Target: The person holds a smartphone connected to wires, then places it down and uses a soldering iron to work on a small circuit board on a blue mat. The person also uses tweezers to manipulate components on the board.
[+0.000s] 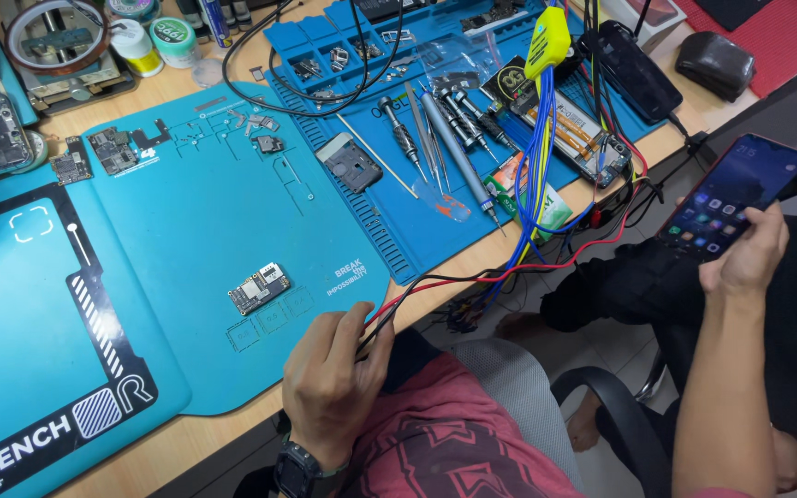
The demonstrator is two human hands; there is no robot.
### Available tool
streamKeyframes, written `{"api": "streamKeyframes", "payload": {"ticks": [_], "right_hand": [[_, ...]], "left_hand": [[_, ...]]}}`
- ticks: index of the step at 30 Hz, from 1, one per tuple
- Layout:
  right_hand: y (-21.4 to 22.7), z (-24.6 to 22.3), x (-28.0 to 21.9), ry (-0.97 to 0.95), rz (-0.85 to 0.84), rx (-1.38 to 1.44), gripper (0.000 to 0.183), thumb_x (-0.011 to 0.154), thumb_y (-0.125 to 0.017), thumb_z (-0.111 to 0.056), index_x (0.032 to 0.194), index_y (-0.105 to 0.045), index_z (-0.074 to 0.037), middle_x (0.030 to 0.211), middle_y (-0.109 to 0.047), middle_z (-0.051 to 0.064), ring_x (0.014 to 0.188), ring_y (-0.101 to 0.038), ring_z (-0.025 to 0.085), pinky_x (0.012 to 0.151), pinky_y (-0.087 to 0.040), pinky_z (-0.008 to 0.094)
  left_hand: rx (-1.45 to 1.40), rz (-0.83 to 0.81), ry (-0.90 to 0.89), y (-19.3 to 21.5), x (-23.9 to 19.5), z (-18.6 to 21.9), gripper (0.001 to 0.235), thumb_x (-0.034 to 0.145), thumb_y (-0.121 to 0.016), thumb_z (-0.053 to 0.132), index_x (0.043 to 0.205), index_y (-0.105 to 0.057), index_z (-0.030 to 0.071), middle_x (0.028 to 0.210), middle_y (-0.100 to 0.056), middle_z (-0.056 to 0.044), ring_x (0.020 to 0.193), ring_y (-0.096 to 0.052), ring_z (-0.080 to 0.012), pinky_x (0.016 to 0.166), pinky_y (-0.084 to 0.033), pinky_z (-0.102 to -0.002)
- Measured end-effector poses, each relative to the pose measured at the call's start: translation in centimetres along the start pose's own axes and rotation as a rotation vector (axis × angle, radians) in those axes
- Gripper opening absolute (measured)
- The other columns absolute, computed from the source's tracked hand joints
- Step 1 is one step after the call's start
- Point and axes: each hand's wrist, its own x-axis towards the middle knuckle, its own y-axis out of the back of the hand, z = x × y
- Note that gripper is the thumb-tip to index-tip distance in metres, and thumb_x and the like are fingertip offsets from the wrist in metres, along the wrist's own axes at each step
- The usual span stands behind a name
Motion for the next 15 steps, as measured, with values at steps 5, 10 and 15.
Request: {"api": "streamKeyframes", "payload": {"ticks": [5,10,15], "right_hand": [[-0.5,0.7,0.3,-0.025,-0.012,0.052,0.031,0.093,-0.055,-0.019,0.120,-0.068,-0.014,0.115,-0.073,0.010,0.100,-0.079,0.035,0.093,-0.076,0.058],[-1.6,0.2,-0.1,-0.063,-0.072,0.036,0.046,0.095,-0.049,-0.027,0.136,-0.067,-0.015,0.126,-0.075,0.012,0.105,-0.080,0.037,0.091,-0.073,0.052],[-2.5,-0.7,-0.8,-0.071,-0.123,-0.013,0.041,0.099,-0.045,-0.036,0.133,-0.060,-0.017,0.130,-0.068,0.010,0.116,-0.075,0.032,0.102,-0.071,0.048]], "left_hand": [[-0.003,0.006,-0.010,-0.1,0.1,0.0,0.018,0.100,-0.088,0.013,0.110,-0.076,0.004,0.083,-0.066,-0.008,0.068,-0.060,-0.0244,0.060,-0.050,-0.040],[-0.009,-0.007,-0.001,-0.1,-0.1,0.0,0.020,0.098,-0.089,0.014,0.110,-0.077,0.003,0.083,-0.067,-0.009,0.068,-0.063,-0.0244,0.058,-0.050,-0.040],[0.014,-0.002,0.012,-0.3,-0.3,-0.1,0.023,0.097,-0.091,0.016,0.110,-0.077,0.004,0.086,-0.068,-0.010,0.067,-0.062,-0.0252,0.056,-0.049,-0.041]]}}
